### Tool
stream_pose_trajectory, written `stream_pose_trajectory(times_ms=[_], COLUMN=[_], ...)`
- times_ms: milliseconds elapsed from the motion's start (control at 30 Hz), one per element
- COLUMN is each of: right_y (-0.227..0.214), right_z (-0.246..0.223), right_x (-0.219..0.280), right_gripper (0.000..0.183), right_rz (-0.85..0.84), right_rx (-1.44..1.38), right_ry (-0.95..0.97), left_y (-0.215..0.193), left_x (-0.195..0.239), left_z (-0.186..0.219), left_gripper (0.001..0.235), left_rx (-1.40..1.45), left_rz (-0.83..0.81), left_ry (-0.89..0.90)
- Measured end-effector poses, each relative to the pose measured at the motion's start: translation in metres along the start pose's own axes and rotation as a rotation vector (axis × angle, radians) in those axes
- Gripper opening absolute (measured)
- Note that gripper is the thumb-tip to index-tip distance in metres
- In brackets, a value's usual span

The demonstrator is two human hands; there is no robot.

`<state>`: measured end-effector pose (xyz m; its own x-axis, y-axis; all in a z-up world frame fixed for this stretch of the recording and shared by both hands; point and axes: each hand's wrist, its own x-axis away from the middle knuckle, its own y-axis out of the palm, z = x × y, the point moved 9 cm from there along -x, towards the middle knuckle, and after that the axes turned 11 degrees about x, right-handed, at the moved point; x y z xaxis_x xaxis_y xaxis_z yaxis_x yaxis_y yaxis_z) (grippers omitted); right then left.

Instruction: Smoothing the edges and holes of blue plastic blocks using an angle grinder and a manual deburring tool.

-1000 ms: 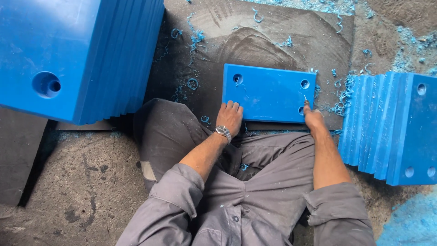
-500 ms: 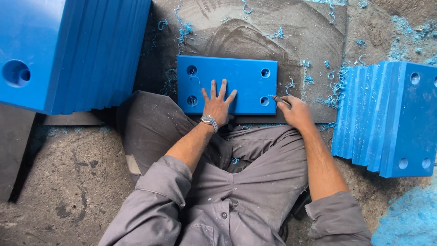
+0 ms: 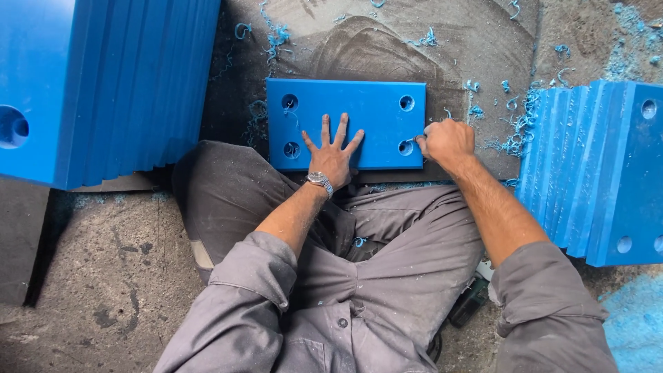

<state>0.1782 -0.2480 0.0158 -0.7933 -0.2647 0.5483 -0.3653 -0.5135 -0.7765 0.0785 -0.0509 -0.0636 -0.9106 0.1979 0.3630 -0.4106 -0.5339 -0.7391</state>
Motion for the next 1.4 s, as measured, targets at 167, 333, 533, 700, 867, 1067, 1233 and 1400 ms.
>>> stream_pose_trajectory(times_ms=[167, 333, 533, 700, 867, 1067, 1233, 1400], right_y=[0.037, 0.027, 0.012, -0.002, 0.035, 0.009, -0.032, -0.032], right_z=[0.009, -0.019, -0.041, -0.017, 0.025, 0.053, 0.034, 0.001], right_x=[0.017, 0.025, -0.006, -0.013, 0.004, -0.001, -0.051, -0.093], right_gripper=[0.036, 0.037, 0.031, 0.038, 0.047, 0.044, 0.04, 0.034], right_rz=[-0.129, -0.147, -0.209, -0.191, -0.165, -0.154, 0.123, 0.224], right_rx=[-0.143, -0.184, -0.108, -0.15, -0.153, -0.284, -0.147, 0.207], right_ry=[0.13, 0.18, 0.15, 0.217, 0.276, 0.302, 0.181, -0.076], left_y=[-0.005, -0.003, 0.004, 0.003, -0.005, -0.01, -0.009, -0.002], left_x=[0.003, 0.0, -0.003, 0.0, 0.001, 0.0, -0.002, -0.002], left_z=[0.001, 0.004, 0.002, 0.003, 0.006, 0.008, 0.007, 0.006], left_gripper=[0.093, 0.094, 0.092, 0.094, 0.094, 0.094, 0.096, 0.095], left_rx=[-0.009, 0.04, -0.03, 0.03, 0.033, -0.033, 0.098, 0.088], left_rz=[-0.005, -0.042, 0.045, -0.007, -0.019, 0.034, -0.042, -0.025], left_ry=[-0.008, -0.031, 0.009, -0.009, -0.022, 0.001, -0.031, -0.015])
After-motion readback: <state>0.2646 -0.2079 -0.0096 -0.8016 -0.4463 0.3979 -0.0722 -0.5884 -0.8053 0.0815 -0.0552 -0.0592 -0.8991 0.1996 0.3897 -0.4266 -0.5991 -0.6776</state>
